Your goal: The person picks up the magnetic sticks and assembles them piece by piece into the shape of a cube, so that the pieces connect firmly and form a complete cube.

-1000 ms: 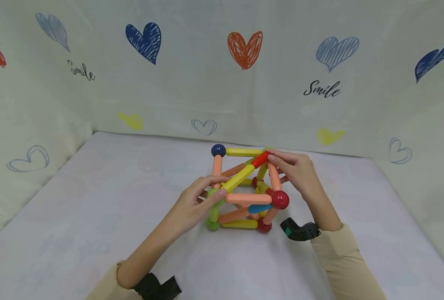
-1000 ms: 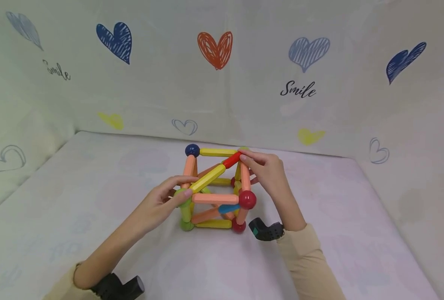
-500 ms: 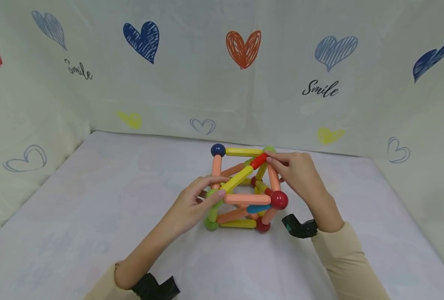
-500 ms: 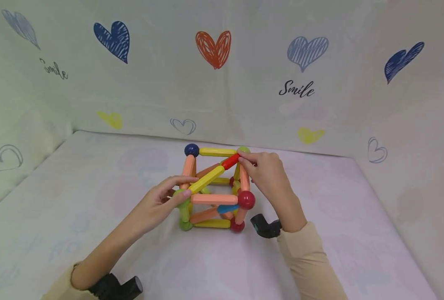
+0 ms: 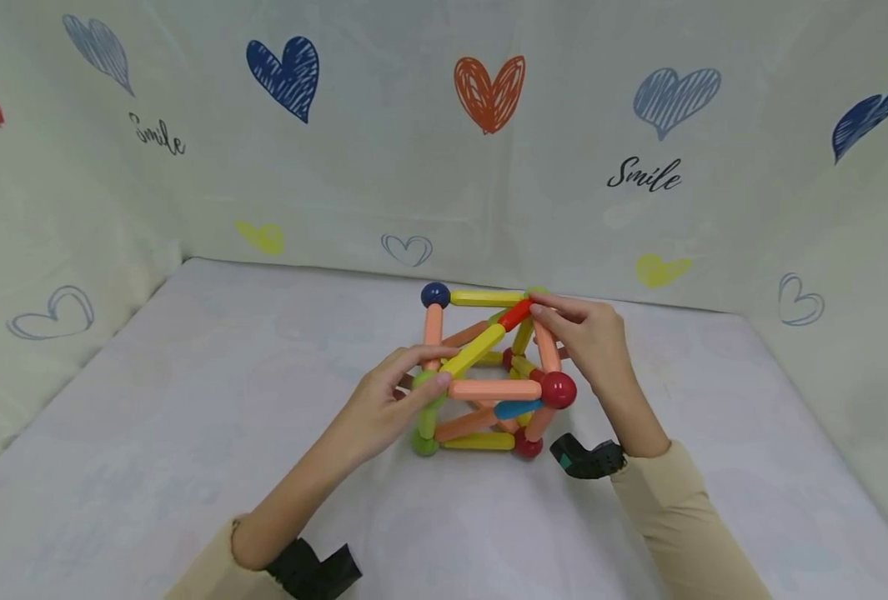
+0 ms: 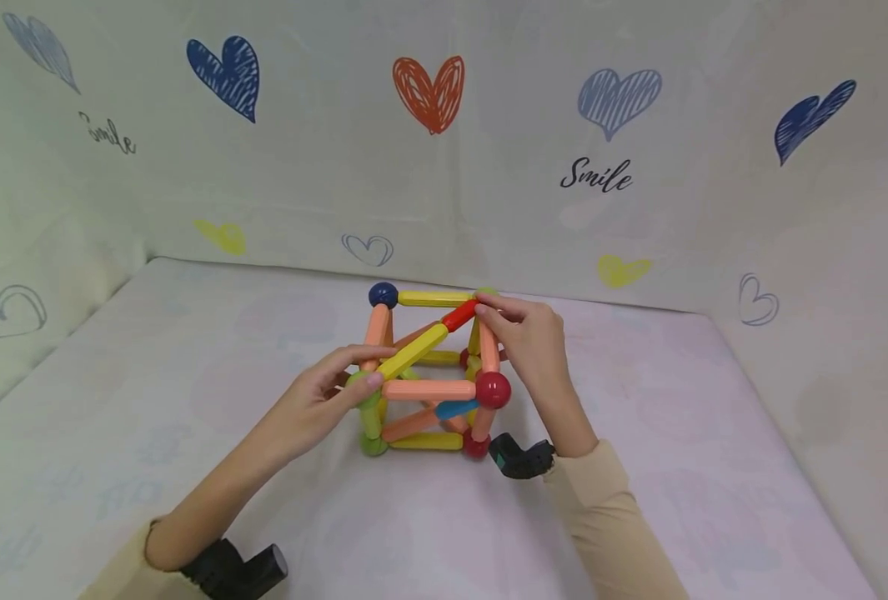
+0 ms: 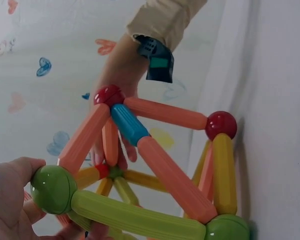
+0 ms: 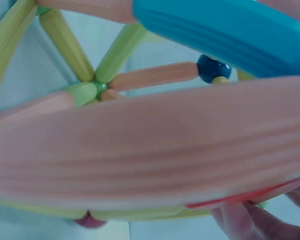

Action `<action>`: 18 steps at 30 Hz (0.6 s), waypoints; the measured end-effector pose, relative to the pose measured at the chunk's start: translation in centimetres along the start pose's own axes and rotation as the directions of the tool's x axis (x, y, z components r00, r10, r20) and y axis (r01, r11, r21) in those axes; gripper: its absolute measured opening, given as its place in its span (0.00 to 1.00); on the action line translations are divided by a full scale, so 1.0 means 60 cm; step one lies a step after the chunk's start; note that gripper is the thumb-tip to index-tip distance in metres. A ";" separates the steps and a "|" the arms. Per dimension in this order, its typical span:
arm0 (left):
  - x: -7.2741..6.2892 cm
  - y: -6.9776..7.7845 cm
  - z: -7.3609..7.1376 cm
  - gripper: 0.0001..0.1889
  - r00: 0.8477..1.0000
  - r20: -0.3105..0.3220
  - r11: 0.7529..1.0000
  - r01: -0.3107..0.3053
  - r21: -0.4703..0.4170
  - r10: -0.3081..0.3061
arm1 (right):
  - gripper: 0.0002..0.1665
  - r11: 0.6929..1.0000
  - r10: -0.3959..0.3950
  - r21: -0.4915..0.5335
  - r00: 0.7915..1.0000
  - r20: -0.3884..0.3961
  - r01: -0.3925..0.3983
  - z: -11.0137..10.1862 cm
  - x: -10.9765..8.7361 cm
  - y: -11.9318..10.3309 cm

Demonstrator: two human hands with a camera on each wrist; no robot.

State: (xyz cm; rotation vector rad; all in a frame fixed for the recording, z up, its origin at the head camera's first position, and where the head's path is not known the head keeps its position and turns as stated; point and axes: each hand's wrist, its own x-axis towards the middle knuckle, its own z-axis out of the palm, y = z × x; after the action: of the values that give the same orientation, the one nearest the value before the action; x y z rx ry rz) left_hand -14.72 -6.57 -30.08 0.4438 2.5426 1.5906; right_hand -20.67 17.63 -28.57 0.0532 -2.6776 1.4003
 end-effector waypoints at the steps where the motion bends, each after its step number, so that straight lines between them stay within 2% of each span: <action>1: 0.002 0.000 0.000 0.18 1.000 -0.001 1.000 -0.005 0.004 0.005 | 0.24 1.000 -0.014 -0.013 1.000 -0.003 0.014 0.000 0.001 -0.001; 7: 0.018 -0.002 -0.001 0.17 1.000 -0.003 1.000 -0.019 0.025 0.019 | 0.21 0.997 -0.064 -0.047 0.997 0.032 0.065 -0.001 0.011 0.002; 18: 0.063 -0.006 -0.009 0.19 1.000 0.012 0.998 -0.024 0.059 0.023 | 0.24 0.999 -0.036 -0.019 0.997 0.062 0.037 -0.003 0.041 0.012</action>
State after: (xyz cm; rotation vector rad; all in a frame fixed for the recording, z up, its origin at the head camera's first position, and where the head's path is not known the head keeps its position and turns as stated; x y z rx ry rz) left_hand -18.52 -6.05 -29.94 0.4886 2.5914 1.5194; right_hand -23.18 18.23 -28.75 0.1454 -2.7256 1.3833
